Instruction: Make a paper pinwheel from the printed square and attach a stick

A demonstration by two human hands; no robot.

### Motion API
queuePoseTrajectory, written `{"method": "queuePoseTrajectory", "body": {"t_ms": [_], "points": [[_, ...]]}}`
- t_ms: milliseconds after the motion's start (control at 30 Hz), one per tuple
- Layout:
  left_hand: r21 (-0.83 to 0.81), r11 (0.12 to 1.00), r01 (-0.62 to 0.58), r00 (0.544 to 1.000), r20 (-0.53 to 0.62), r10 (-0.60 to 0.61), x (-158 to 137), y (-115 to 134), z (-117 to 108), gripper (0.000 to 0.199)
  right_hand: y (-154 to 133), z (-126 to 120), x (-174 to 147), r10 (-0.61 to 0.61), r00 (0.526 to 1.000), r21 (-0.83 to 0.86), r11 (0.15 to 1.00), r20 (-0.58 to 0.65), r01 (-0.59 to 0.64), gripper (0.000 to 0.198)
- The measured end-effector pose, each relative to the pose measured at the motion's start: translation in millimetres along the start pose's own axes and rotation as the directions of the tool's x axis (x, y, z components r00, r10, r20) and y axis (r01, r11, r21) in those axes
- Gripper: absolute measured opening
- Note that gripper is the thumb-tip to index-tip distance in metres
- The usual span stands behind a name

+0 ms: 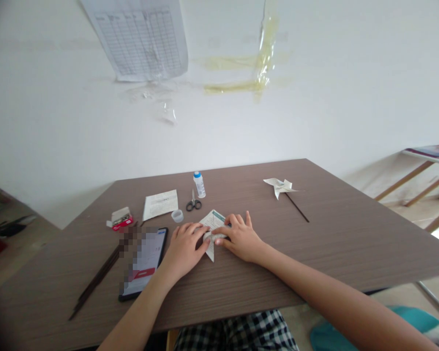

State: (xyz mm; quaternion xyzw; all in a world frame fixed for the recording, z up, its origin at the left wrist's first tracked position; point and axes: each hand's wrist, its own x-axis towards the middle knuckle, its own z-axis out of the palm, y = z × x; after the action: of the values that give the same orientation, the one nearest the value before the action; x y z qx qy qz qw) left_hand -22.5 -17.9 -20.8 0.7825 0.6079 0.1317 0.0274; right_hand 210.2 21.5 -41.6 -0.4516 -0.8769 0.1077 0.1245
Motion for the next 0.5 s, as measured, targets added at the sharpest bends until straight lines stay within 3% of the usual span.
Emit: {"method": "queuePoseTrajectory", "body": {"t_ms": [167, 500], "points": [[-0.015, 1.000, 0.006, 1.000, 0.003, -0.006, 0.9, -1.5, 0.3, 0.043, 1.5, 2.6, -3.4, -0.007, 1.000, -0.016, 1.000, -0.017, 0.006, 0.042], [0.026, 0.999, 0.031, 0.999, -0.014, -0.031, 3.1, -8.2, 1.3, 0.052, 8.8, 6.5, -5.6, -0.093, 0.982, -0.110, 0.991, -0.166, 0.075, 0.052]]}}
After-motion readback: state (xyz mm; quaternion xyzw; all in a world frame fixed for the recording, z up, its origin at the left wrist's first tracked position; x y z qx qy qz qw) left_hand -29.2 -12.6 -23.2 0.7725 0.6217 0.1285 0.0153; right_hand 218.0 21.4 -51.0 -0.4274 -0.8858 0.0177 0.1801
